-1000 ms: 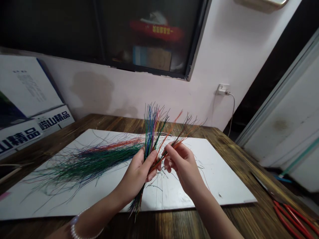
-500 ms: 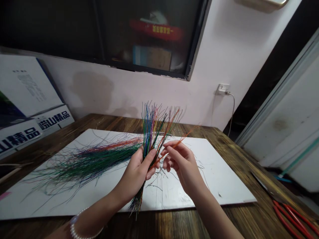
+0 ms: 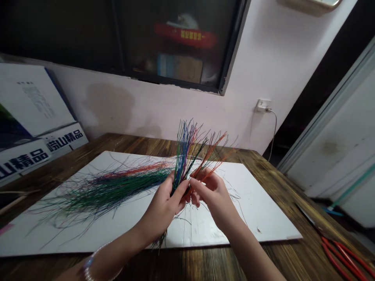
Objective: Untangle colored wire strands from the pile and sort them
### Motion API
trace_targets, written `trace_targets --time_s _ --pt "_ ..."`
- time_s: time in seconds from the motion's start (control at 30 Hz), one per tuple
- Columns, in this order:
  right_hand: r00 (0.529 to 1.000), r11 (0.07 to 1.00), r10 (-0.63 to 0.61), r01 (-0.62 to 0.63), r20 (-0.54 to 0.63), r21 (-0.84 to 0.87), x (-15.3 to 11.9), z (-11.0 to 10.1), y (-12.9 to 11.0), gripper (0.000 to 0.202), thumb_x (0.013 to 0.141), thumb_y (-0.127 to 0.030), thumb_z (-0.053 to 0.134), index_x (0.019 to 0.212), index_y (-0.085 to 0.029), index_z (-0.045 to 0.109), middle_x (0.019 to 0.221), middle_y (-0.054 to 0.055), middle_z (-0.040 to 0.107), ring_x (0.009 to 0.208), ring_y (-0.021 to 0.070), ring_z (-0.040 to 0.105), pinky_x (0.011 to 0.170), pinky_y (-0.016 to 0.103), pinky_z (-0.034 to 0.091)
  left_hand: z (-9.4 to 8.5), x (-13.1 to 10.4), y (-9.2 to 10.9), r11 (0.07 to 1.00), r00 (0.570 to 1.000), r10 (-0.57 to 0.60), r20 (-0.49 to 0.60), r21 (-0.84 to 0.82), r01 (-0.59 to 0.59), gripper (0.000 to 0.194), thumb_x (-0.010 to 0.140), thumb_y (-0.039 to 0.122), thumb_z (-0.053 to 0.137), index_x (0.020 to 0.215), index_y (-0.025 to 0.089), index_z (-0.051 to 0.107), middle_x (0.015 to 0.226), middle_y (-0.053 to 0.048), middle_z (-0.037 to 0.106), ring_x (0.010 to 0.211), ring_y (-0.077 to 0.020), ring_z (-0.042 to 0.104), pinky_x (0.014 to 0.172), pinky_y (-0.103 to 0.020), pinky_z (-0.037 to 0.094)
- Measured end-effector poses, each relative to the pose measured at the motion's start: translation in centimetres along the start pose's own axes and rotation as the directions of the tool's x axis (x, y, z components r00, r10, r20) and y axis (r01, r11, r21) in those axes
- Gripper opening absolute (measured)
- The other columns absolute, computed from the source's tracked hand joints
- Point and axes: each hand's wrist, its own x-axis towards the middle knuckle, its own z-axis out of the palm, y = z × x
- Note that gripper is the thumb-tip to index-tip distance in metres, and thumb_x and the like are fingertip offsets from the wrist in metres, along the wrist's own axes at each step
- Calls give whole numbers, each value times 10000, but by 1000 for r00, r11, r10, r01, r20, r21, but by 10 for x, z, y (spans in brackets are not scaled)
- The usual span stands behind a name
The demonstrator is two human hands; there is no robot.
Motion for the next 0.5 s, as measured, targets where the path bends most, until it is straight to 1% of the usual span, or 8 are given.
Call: trace_targets --time_s 0.1,0.2,0.33,0.5 --pt "1000 1000 -13 13 -3 12 0 0 -1 146 798 -287 650 823 -170 567 643 -15 563 502 84 512 435 192 343 1 1 2 994 1000 7 19 -109 -5 187 882 373 491 928 192 483 678 37 489 489 -56 398 421 -155 296" --pt "1000 999 -10 10 0 42 0 -1 -2 134 796 -286 642 802 -171 574 627 -12 564 506 97 520 443 202 342 1 3 3 990 999 13 49 -140 -6 175 902 365 460 901 191 453 639 57 464 410 -30 310 372 -148 245" --pt "1000 996 1 -1 3 93 1 -1 -3 120 807 -283 616 796 -167 587 643 -4 573 504 107 547 439 211 345 2 4 4 987 998 -7 63 -157 17 167 908 348 451 930 183 458 622 56 475 397 -27 313 363 -147 241" --pt "1000 991 -8 8 -2 134 2 -2 -2 138 818 -300 593 788 -167 575 767 11 601 490 92 548 435 214 370 2 3 5 985 998 -17 56 -173 27 165 910 341 438 903 176 455 612 55 478 387 -23 309 361 -149 231"
